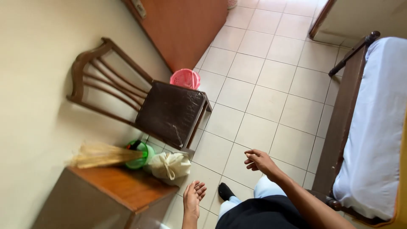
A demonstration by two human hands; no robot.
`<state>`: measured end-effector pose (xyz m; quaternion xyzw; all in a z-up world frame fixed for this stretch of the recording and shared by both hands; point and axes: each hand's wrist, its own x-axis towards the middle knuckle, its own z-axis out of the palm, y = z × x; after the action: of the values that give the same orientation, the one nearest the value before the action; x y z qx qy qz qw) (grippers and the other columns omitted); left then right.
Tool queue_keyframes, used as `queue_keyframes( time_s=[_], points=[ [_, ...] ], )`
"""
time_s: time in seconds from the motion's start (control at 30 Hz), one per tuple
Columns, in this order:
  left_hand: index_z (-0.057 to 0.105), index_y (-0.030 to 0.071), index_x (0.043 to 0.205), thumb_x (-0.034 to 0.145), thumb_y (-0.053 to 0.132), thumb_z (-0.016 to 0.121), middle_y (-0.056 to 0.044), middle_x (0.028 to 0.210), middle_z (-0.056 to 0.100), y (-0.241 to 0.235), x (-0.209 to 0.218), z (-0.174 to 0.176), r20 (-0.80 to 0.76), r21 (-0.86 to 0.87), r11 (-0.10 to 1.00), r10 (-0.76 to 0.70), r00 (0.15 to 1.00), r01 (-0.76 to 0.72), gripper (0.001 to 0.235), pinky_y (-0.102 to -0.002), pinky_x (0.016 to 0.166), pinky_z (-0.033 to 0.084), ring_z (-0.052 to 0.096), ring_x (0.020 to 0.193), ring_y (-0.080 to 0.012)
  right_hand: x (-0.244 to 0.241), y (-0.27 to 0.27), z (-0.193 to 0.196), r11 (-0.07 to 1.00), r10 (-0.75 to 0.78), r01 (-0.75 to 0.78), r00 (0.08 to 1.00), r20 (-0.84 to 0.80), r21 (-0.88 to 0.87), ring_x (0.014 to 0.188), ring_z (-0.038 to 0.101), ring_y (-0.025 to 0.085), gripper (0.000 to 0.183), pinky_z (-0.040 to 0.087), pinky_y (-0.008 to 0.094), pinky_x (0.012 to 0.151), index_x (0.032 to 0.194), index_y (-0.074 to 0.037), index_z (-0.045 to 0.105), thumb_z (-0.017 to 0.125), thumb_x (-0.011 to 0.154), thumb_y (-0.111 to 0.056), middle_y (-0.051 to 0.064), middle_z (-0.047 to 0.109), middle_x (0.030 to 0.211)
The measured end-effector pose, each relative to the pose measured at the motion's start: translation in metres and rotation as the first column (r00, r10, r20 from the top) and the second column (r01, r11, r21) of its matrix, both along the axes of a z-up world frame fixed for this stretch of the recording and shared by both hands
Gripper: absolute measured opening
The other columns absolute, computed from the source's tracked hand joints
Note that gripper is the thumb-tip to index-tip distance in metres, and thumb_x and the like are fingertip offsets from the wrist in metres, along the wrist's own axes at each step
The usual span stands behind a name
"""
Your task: Placing a beverage tray, a bowl of snacks, and a plate of fruit onto a nightstand in a hotel room.
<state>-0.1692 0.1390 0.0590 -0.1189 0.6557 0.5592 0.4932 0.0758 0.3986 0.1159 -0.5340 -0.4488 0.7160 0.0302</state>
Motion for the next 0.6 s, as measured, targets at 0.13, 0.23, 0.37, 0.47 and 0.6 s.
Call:
queue_keyframes(
  time_s=[0.13, 0.23, 0.37, 0.47, 0.6],
  points=[
    [0.062, 0.000, 0.118, 0.101, 0.036, 0.053, -0.014, 0.104, 0.073, 0.092, -0.072, 0.004, -0.054, -0.014, 0.983, -0.182, 0.982, 0.181, 0.041, -0.034, 0.078, 0.052, 0.070, 0.091, -0.0237, -0.030, 0.048, 0.006, 0.988, -0.153, 0.152, 0.988, -0.039, -0.027, 0.082, 0.071, 0.018, 0.039, 0.056, 0.034, 0.076, 0.131, -0.006, 0.066, 0.053, 0.102, -0.029, 0.009, 0.075, 0.097],
    [0.063, 0.000, 0.119, 0.101, 0.037, 0.053, -0.015, 0.106, 0.073, 0.176, -0.093, 0.030, -0.105, -0.060, 0.952, -0.305, 0.947, 0.300, 0.043, -0.034, 0.082, 0.054, 0.071, 0.093, -0.0230, -0.031, 0.097, 0.005, 0.972, -0.236, 0.236, 0.969, -0.071, -0.009, 0.082, 0.071, 0.017, 0.039, 0.056, 0.033, 0.076, 0.131, -0.007, 0.066, 0.053, 0.101, -0.029, 0.008, 0.075, 0.096],
    [0.063, 0.001, 0.120, 0.100, 0.038, 0.053, -0.013, 0.108, 0.074, 0.289, -0.109, 0.030, -0.121, -0.042, 0.946, -0.324, 0.938, 0.322, 0.044, -0.034, 0.083, 0.054, 0.072, 0.096, -0.0227, -0.024, 0.184, -0.008, 0.941, -0.336, 0.339, 0.939, -0.076, 0.029, 0.082, 0.073, 0.017, 0.039, 0.057, 0.032, 0.076, 0.131, -0.007, 0.066, 0.053, 0.101, -0.028, 0.010, 0.077, 0.097],
    [0.063, 0.000, 0.120, 0.101, 0.038, 0.052, -0.014, 0.109, 0.074, 0.370, -0.108, 0.031, -0.092, -0.094, 0.945, -0.321, 0.942, 0.313, 0.044, -0.034, 0.082, 0.054, 0.072, 0.096, -0.0229, -0.017, 0.253, -0.036, 0.907, -0.421, 0.421, 0.906, -0.051, -0.001, 0.081, 0.073, 0.018, 0.038, 0.057, 0.033, 0.074, 0.130, -0.006, 0.067, 0.053, 0.101, -0.027, 0.011, 0.077, 0.097],
    [0.066, 0.002, 0.117, 0.100, 0.037, 0.053, -0.014, 0.105, 0.076, 0.458, -0.111, 0.024, -0.102, -0.113, 0.919, -0.389, 0.915, 0.378, 0.041, -0.033, 0.076, 0.053, 0.072, 0.090, -0.0216, -0.014, 0.341, -0.044, 0.885, -0.459, 0.458, 0.888, -0.002, -0.081, 0.080, 0.071, 0.018, 0.038, 0.055, 0.032, 0.073, 0.129, -0.005, 0.067, 0.053, 0.101, -0.027, 0.010, 0.076, 0.096]
  ],
)
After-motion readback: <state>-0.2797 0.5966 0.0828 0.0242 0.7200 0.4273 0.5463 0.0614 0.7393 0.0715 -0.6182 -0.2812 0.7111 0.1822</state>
